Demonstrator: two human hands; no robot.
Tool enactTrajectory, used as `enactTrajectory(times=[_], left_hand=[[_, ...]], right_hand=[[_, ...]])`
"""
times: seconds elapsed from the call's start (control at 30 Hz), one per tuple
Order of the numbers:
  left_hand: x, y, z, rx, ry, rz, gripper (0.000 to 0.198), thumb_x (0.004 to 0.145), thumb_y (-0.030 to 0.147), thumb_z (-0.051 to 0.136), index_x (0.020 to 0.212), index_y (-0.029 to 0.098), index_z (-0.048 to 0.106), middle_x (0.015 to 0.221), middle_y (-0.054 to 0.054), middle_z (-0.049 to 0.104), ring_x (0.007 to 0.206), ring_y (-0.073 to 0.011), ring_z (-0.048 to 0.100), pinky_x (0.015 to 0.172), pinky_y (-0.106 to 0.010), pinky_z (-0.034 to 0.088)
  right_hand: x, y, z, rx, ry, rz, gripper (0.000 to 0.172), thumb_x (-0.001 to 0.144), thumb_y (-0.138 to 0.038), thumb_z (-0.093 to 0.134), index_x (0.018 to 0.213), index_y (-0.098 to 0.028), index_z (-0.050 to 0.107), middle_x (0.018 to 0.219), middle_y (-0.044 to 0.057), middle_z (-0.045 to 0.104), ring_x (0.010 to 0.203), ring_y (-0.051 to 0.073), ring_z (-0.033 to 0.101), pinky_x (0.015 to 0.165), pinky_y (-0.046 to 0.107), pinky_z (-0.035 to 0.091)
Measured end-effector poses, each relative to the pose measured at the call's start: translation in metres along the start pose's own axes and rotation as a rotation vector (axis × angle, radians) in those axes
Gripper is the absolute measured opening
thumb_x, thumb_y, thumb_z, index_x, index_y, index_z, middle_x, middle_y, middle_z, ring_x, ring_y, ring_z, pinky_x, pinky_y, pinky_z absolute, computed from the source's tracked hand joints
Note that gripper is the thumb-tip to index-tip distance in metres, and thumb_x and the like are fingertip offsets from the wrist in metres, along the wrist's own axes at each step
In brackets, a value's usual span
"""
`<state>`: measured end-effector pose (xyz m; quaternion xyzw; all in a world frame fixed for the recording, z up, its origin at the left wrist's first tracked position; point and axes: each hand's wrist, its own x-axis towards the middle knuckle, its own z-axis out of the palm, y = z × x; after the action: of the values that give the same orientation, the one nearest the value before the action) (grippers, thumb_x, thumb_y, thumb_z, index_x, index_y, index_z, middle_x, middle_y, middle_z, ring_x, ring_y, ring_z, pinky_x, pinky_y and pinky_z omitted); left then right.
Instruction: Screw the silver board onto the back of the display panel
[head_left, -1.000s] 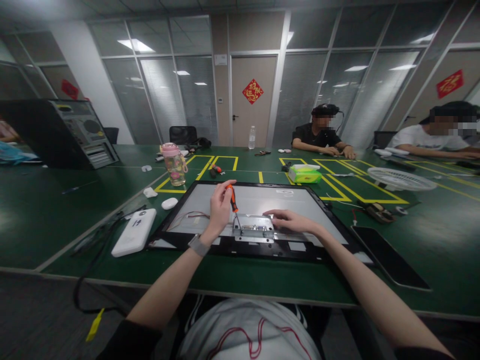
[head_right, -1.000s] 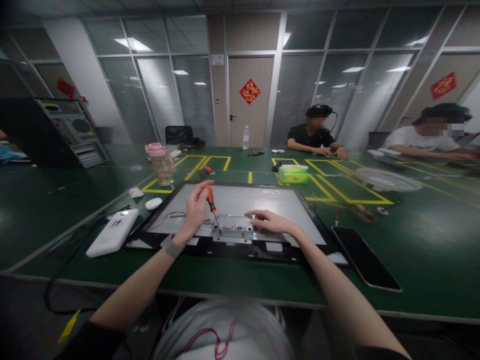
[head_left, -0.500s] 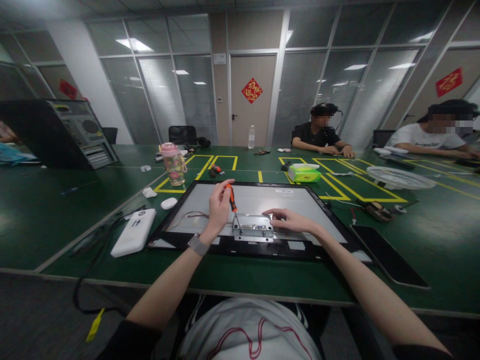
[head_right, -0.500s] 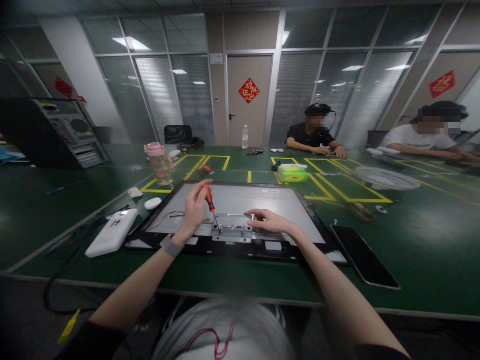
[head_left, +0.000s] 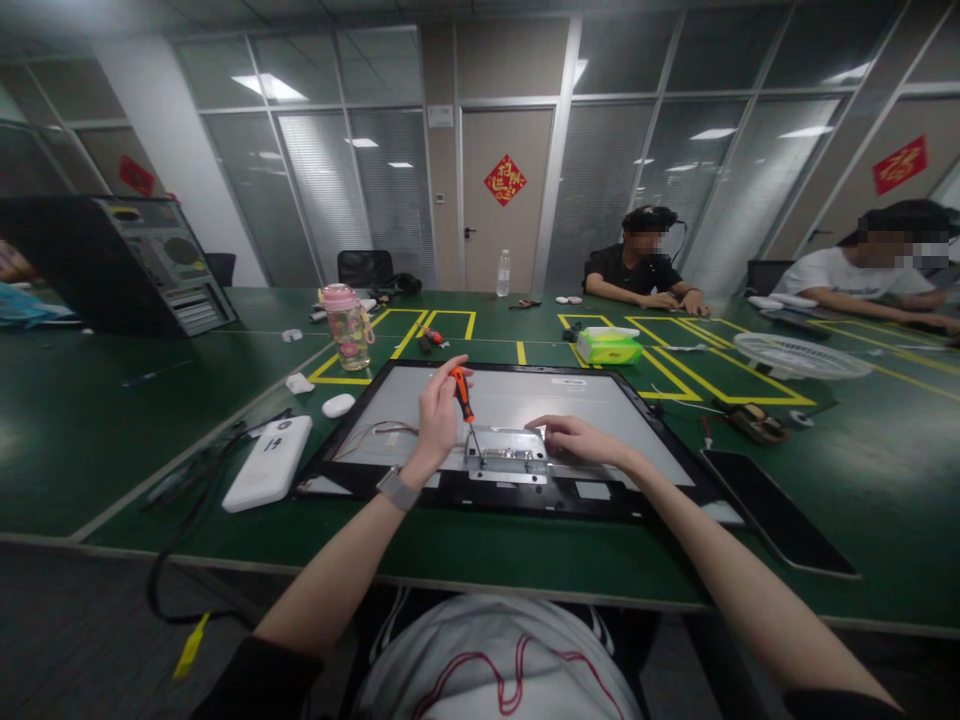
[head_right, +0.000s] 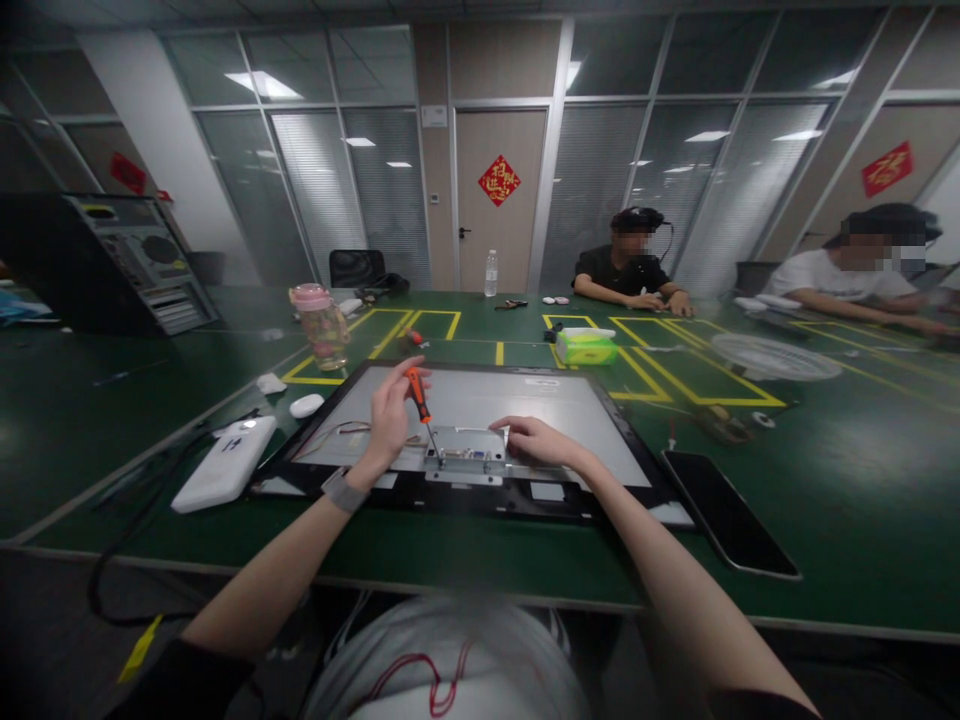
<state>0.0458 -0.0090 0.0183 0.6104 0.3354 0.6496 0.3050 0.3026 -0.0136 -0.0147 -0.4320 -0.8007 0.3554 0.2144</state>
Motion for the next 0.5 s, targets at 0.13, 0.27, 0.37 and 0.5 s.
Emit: enactTrajectory(times=[0.13, 0.27, 0.37, 0.5], left_hand=[[-0.0001, 0.0035, 0.001, 0.018, 0.005, 0.017, 0.033, 0.091, 0.029, 0.04, 0.116, 0.018, 0.06, 0.095, -0.006, 0.065, 0.08, -0.0147, 0.061, 0.07, -0.027, 0.05], [-0.0026, 0.0074, 0.0037, 0.09, -0.038, 0.079, 0.028, 0.089, 0.028, 0.049, 0.112, 0.019, 0.062, 0.09, -0.005, 0.061, 0.075, -0.0125, 0.056, 0.067, -0.024, 0.047], [-0.0045, 0.0085, 0.0046, 0.161, -0.054, 0.145, 0.024, 0.085, 0.026, 0.056, 0.106, 0.02, 0.066, 0.087, -0.003, 0.056, 0.077, -0.0121, 0.053, 0.068, -0.022, 0.045], [-0.004, 0.0076, 0.0034, 0.184, -0.047, 0.172, 0.024, 0.083, 0.026, 0.061, 0.105, 0.021, 0.066, 0.085, -0.001, 0.051, 0.077, -0.0116, 0.052, 0.069, -0.022, 0.045]], right_hand=[[-0.0004, 0.0009, 0.0004, -0.054, 0.001, -0.047, 0.046, 0.078, -0.016, 0.045, 0.123, -0.013, 0.057, 0.067, -0.003, 0.049, 0.061, 0.012, 0.047, 0.061, 0.024, 0.038], [-0.0005, 0.0007, 0.0003, -0.053, 0.0, -0.052, 0.048, 0.078, -0.016, 0.045, 0.123, -0.012, 0.057, 0.066, -0.003, 0.048, 0.062, 0.012, 0.046, 0.061, 0.024, 0.038], [-0.0011, -0.0018, 0.0003, -0.043, -0.004, -0.049, 0.048, 0.077, -0.016, 0.044, 0.124, -0.012, 0.057, 0.066, -0.003, 0.048, 0.061, 0.012, 0.047, 0.061, 0.025, 0.038], [-0.0018, -0.0047, 0.0007, -0.036, 0.0, -0.045, 0.047, 0.078, -0.015, 0.045, 0.124, -0.012, 0.057, 0.064, -0.003, 0.047, 0.062, 0.012, 0.047, 0.061, 0.024, 0.039]])
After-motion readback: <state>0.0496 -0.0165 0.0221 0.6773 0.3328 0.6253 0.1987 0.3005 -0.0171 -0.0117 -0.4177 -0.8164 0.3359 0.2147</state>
